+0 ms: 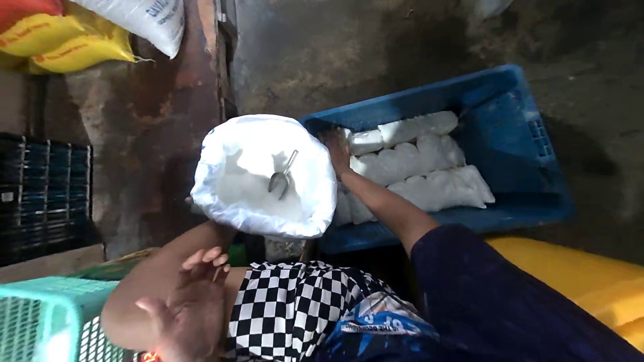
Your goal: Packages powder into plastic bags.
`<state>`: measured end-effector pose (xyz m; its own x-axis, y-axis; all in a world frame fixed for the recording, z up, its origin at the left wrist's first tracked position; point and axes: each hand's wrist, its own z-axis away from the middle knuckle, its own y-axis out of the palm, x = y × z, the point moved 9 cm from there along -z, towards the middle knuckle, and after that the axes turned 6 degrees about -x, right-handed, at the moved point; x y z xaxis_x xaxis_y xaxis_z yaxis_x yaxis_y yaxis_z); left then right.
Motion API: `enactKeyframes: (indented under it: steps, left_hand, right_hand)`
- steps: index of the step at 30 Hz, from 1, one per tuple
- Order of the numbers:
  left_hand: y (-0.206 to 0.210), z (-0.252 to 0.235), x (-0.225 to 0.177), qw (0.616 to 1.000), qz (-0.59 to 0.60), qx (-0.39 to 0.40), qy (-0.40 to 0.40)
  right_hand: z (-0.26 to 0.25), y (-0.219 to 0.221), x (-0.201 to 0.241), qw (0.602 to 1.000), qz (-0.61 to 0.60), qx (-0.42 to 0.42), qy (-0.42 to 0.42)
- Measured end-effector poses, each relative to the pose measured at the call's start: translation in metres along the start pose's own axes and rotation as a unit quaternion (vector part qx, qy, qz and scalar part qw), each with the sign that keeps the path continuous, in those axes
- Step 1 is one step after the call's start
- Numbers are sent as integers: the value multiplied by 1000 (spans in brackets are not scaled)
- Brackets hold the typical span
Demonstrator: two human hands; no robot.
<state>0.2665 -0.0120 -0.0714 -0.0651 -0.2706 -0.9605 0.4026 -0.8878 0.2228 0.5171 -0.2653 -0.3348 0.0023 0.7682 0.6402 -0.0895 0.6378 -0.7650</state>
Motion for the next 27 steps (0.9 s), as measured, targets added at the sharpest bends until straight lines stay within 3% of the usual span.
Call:
enactKeyframes:
  steps: [2,7,13,15,17,19,20,22,25,27]
  left_hand:
    - [-5,4,1,1000,-18,3,10]
    - [-7,4,0,1000,-17,-2,16]
    - [2,2,-2,999,5,11,32]
    - [2,9,-8,997,0,-38,61]
    - [-9,26,-28,989,-43,-78,118]
    - [-27,50,-55,967,-146,-98,183]
    - [-38,62,-70,954,-191,-117,199]
    - [-76,88,-99,923,-254,-200,211]
    - [-160,138,-135,824,-371,-386,184]
    - [-223,170,-147,757,-433,-483,80]
  right_hand:
    - [2,10,0,997,39,42,-48]
    - [4,12,-1,996,41,70,-35]
    - [2,13,0,975,91,200,-43]
    - [8,1,-2,982,45,183,4]
    - [14,-2,-8,993,-17,113,4]
    - [17,0,-6,994,-36,101,-35]
    - [19,2,-8,991,-16,133,-29]
    - [6,1,-23,979,22,197,45]
    - [-18,-56,11,990,-65,81,99]
    - [-34,-91,33,987,-134,-5,86]
